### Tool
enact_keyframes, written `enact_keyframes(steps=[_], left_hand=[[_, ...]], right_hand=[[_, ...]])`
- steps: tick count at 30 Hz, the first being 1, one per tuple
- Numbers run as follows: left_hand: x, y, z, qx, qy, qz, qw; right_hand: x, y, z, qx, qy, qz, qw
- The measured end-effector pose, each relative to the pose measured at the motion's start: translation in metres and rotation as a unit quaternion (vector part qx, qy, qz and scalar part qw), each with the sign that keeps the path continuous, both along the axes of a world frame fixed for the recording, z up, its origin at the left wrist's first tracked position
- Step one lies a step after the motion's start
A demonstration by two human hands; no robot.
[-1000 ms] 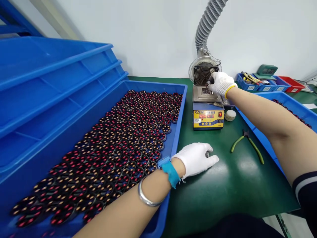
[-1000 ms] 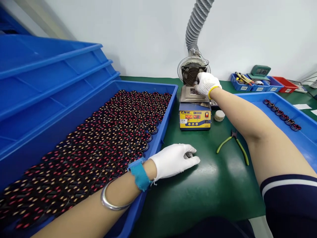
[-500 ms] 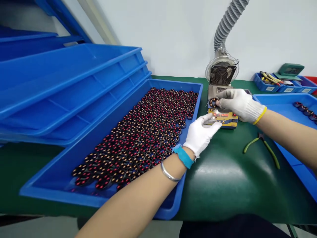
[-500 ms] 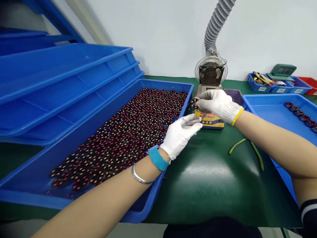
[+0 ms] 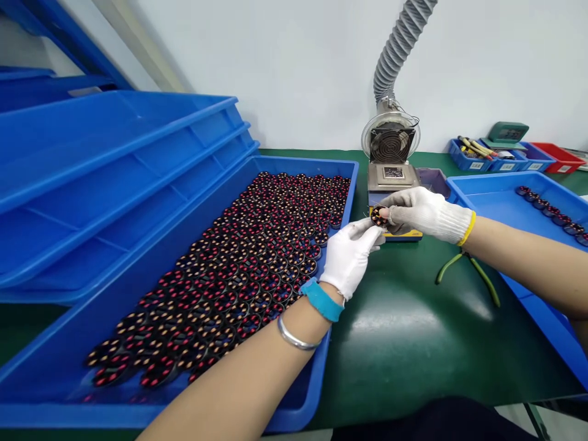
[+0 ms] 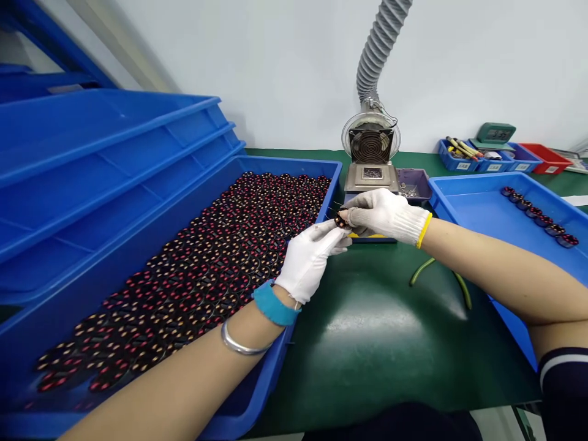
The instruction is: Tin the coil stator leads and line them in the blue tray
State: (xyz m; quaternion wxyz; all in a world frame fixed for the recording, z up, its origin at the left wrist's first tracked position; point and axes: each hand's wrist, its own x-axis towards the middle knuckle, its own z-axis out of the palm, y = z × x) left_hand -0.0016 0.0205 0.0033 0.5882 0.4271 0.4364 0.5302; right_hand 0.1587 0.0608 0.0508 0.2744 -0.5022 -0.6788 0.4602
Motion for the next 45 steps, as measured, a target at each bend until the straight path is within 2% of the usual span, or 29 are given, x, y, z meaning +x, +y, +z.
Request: enact_keyframes(steps=[3,7,10,12,14,16,18,21,24,26,32,35,39,42,45], left_hand=[[0.0,0.0,0.001,-0.001,0.008,-0.003,1.0],[0.001,0.0,0.001,-0.003,0.021,-0.012,1.0],[0.001,0.0,0.0,-0.008,0.034,-0.019,0.999],[0.001,0.001,-0.002,-0.009,0.038,-0.028,0.999],[0.0,0.001,-0.003,-0.009,0.042,-0.038,0.998],[0.0,0.001,-0.004,-0.008,0.046,-0.045,0.998],[0.0,0.001,-0.004,-0.009,0.052,-0.051,0.997],[0.0,0.0,-0.002,-0.011,0.062,-0.059,0.996],[-0.001,-0.001,-0.001,-0.01,0.067,-0.068,0.995],[-0.001,-0.001,-0.002,-0.007,0.066,-0.073,0.995],[-0.001,0.0,-0.004,-0.009,0.058,-0.085,0.995],[0.0,0.001,-0.004,-0.012,0.058,-0.09,0.994],[0.0,0.001,-0.004,-0.011,0.062,-0.093,0.994],[0.0,0.001,-0.005,-0.01,0.067,-0.097,0.993],[-0.001,0.001,-0.006,-0.008,0.071,-0.104,0.992]], right_hand=[[-0.001,0.003,-0.001,-0.01,0.003,-0.006,1.0],[0.0,0.005,0.003,-0.004,-0.046,-0.007,0.999],[0.002,0.009,0.011,0.097,-0.15,-0.022,0.984],[0.005,0.016,0.02,0.202,-0.265,-0.053,0.941],[0.008,0.028,0.03,0.292,-0.388,-0.079,0.871],[0.012,0.043,0.04,0.34,-0.494,-0.073,0.797],[0.015,0.06,0.047,0.351,-0.569,-0.049,0.742],[0.016,0.083,0.051,0.332,-0.631,-0.032,0.7],[0.014,0.101,0.043,0.32,-0.657,-0.038,0.682],[0.014,0.11,0.034,0.329,-0.649,-0.041,0.685],[0.016,0.121,0.009,0.336,-0.606,-0.043,0.72],[0.016,0.121,0.011,0.331,-0.606,-0.041,0.722],[0.022,0.12,0.026,0.321,-0.596,-0.083,0.732],[0.036,0.119,0.036,0.315,-0.535,-0.132,0.772],[0.053,0.12,0.036,0.289,-0.419,-0.189,0.84]])
